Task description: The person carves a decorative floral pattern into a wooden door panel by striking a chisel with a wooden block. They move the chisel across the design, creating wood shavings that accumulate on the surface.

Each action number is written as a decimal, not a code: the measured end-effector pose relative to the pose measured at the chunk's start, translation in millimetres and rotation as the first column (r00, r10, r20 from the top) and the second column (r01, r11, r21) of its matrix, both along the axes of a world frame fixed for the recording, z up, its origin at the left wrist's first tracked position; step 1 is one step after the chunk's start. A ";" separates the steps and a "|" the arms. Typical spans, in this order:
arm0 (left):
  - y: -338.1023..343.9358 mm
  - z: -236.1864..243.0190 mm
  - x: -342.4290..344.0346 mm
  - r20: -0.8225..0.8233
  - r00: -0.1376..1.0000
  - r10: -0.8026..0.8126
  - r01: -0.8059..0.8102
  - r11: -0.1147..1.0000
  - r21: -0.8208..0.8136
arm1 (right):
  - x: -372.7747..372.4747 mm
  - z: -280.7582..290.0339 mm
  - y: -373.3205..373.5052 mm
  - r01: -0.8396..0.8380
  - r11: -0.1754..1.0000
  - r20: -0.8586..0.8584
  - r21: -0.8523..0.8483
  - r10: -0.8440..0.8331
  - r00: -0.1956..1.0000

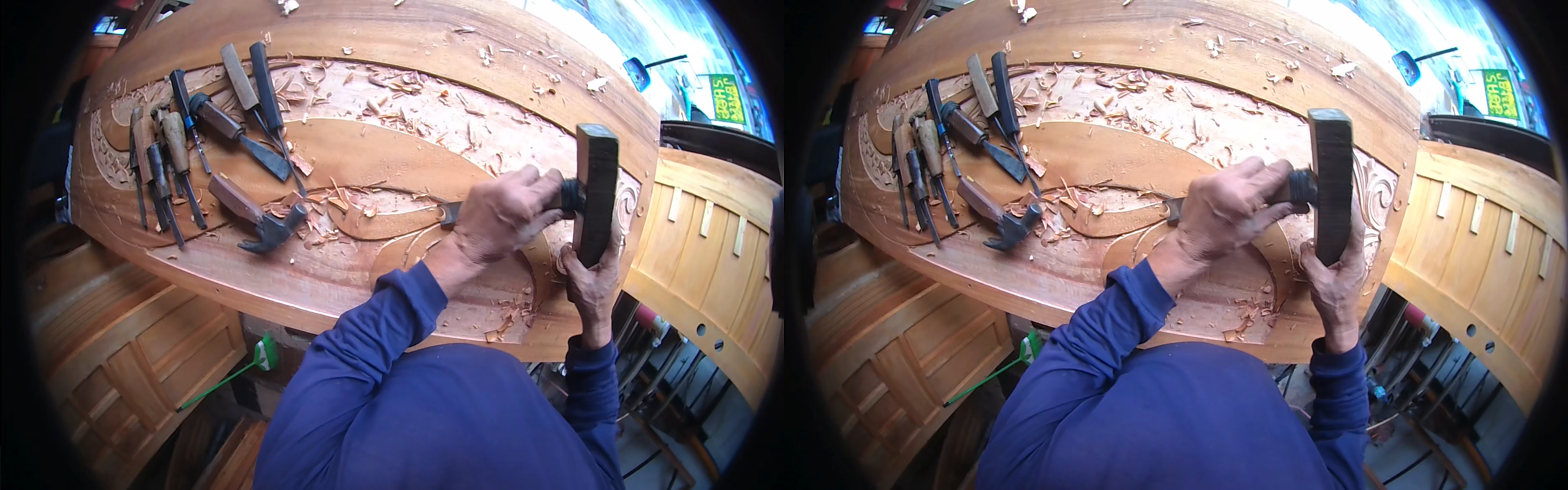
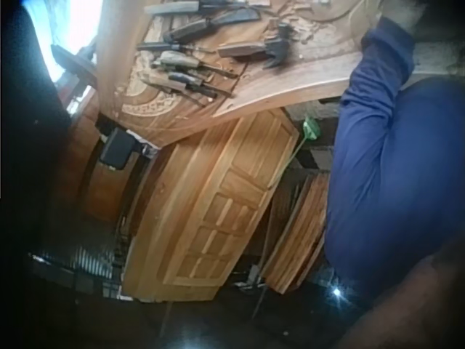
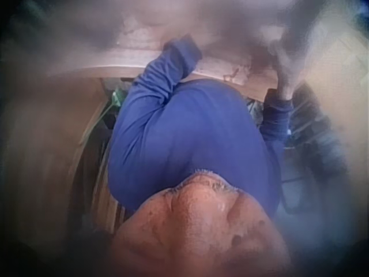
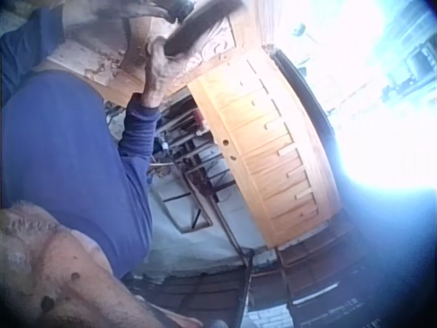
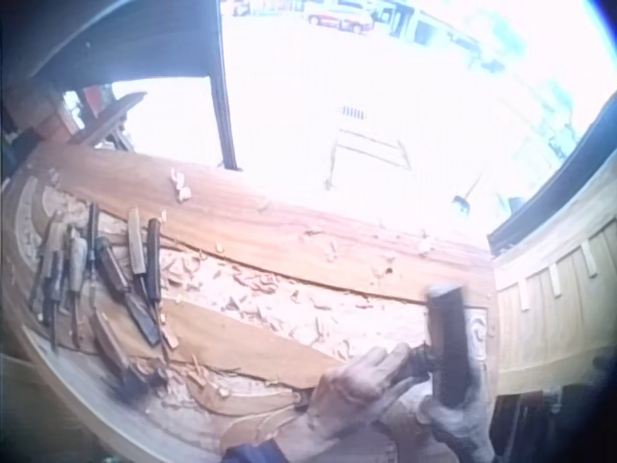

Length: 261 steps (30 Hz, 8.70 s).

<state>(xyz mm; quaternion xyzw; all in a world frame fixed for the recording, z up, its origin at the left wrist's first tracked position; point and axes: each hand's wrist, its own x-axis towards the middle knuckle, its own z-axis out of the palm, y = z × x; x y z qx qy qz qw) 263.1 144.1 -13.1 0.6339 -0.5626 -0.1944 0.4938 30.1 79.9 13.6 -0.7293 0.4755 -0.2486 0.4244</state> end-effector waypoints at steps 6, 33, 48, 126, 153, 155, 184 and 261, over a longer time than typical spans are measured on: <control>0.7 -6.8 2.0 0.017 0.996 0.086 -0.086 0.996 -0.015 | 8.6 34.8 -29.6 0.244 0.968 0.054 0.067 -0.247 0.967; 7.6 1.6 8.2 0.011 0.997 0.080 -0.080 0.997 0.021 | 6.1 0.2 -3.9 -0.031 0.992 -0.057 0.120 0.038 0.998; 5.2 -7.0 10.5 0.048 0.988 0.146 -0.150 0.984 0.098 | 15.8 7.4 -33.7 -0.009 0.996 0.006 0.086 0.009 1.000; 51.2 -5.4 36.7 -0.009 1.000 0.015 -0.016 0.996 -0.085 | 23.2 29.4 48.4 0.260 0.964 -0.025 0.049 -0.259 0.966; 56.9 -6.7 41.5 0.013 0.999 -0.032 0.033 0.999 -0.038 | 39.5 15.5 79.0 0.454 0.885 0.029 -0.106 -0.454 0.891; 57.7 -5.8 42.7 0.040 0.998 -0.040 0.041 0.999 -0.023 | 29.0 -5.1 103.0 0.106 0.994 -0.105 -0.007 -0.106 0.989; 53.2 1.3 24.5 0.219 0.975 0.022 -0.011 0.999 -0.051 | 37.9 3.2 116.9 0.182 0.970 -0.008 -0.159 -0.185 0.983; 76.1 -8.3 44.4 0.240 0.968 -0.065 0.065 0.998 0.011 | 58.3 41.3 160.1 0.562 0.772 0.052 0.297 -0.600 0.798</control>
